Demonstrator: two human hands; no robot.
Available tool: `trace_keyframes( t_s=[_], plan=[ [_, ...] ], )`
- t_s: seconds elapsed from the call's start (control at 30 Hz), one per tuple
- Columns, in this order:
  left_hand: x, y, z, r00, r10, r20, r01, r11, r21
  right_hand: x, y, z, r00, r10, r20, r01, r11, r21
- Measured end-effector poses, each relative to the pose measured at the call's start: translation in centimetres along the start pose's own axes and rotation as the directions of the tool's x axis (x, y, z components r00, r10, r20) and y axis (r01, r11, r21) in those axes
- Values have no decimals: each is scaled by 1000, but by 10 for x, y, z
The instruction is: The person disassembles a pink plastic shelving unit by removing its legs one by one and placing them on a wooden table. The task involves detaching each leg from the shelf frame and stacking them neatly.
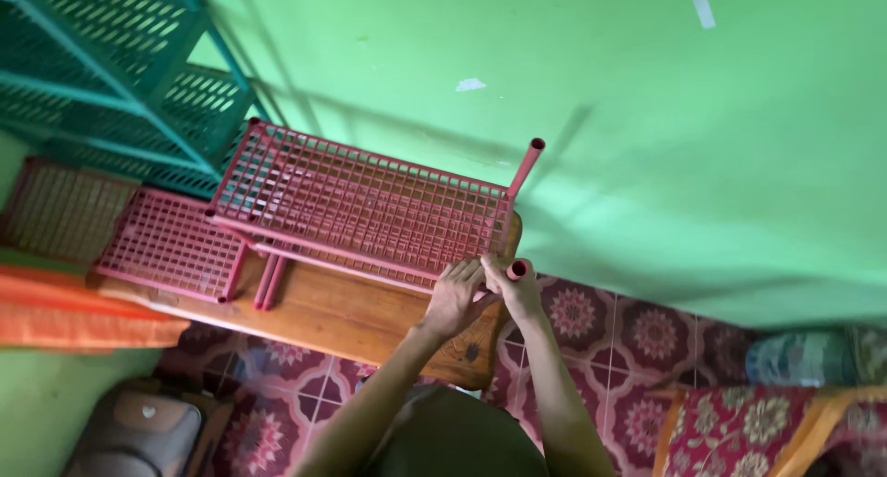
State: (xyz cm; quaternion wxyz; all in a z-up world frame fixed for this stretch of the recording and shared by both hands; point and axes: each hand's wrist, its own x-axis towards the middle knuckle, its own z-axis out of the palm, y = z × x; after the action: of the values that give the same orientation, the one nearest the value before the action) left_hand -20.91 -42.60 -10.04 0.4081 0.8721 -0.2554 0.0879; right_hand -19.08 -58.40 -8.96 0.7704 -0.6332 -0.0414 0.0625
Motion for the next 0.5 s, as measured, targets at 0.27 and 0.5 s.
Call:
trace_keyframes(
  t_s=[0.27, 0.5],
  plan=[
    [-2, 2, 3, 996, 74, -40, -73, 997, 40, 14, 6, -29, 937, 24, 349, -26, 1000, 1],
    [1, 7, 4, 997, 33, -70, -33, 999, -5, 7, 0, -7, 997, -64, 51, 68, 994, -81]
  ],
)
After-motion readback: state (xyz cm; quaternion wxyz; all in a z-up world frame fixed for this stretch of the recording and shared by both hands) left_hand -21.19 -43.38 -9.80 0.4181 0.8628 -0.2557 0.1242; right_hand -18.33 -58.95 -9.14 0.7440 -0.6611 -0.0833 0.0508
